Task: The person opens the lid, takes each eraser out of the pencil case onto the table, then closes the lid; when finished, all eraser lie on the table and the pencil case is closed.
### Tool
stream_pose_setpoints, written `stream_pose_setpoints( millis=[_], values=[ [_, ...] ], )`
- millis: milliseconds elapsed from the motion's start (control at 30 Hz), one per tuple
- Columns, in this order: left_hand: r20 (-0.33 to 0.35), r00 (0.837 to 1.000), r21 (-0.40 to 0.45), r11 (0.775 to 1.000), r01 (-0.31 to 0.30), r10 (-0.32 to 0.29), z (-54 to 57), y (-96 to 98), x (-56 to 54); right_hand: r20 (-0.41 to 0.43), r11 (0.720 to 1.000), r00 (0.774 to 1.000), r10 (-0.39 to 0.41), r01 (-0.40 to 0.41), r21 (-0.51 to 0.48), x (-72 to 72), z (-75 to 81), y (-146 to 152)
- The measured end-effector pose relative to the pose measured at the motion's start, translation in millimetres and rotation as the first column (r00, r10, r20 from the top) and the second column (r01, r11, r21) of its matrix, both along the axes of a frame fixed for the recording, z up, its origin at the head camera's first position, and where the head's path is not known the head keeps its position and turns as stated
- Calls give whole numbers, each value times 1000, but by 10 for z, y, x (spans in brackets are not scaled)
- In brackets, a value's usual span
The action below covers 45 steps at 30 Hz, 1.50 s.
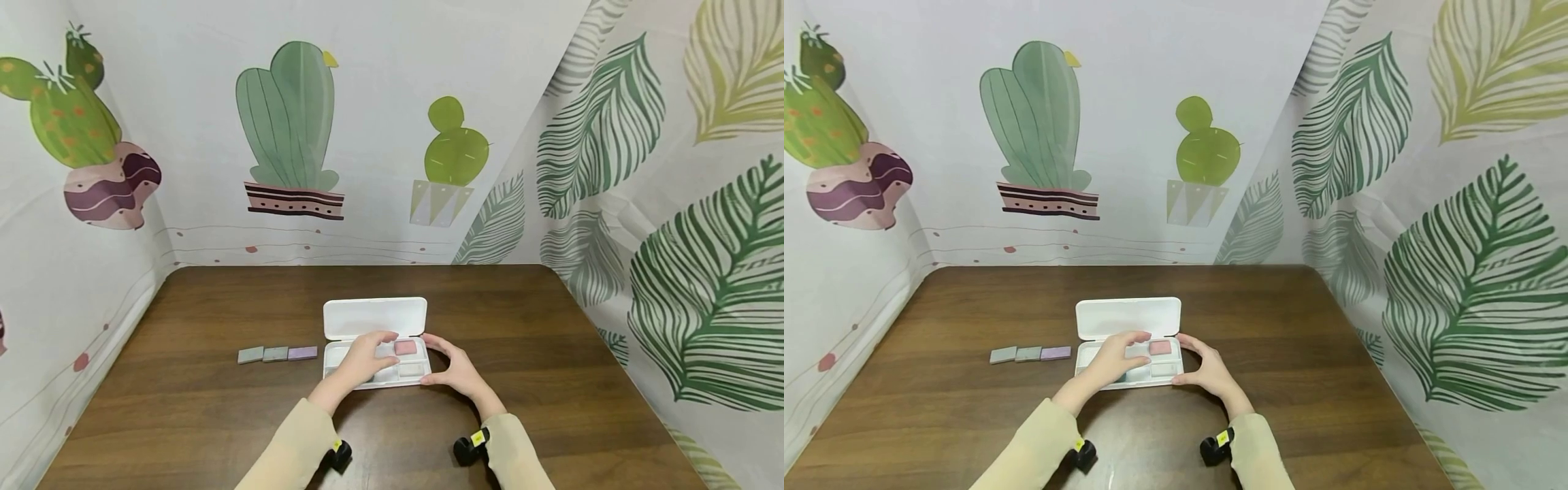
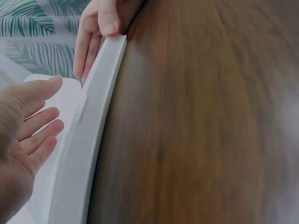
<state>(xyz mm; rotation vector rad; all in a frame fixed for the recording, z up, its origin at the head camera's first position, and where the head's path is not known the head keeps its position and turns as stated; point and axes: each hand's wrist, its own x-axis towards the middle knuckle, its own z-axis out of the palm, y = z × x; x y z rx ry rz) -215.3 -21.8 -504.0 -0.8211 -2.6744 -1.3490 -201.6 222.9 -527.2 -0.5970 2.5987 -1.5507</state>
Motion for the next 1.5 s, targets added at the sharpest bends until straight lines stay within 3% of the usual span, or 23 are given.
stream_pose_setpoints(
  millis=[133,300,400,633,1033,1500],
  values=[
    [1,1000,-19,1000,13,-13,7,93,-3,11,1000,1000,-7,7,-3,-61,-123,39],
    [-5,1000,-57,998,28,-28,-15,168,-28,9,1000,1000,-11,11,2,-59,-117,25],
    [-13,999,-77,996,34,-35,-34,195,-41,3,1000,1000,-12,12,7,-39,-84,13],
    [-7,998,-69,996,55,-56,-63,227,-48,-7,1000,1000,18,-18,3,86,208,-48],
    [-84,989,-185,978,102,-119,-91,260,-60,14,1000,1000,15,-15,-22,108,230,-47],
    [-70,991,-168,981,97,-110,-109,273,-60,-1,1000,1000,13,-13,-20,112,233,-57]
  ],
)
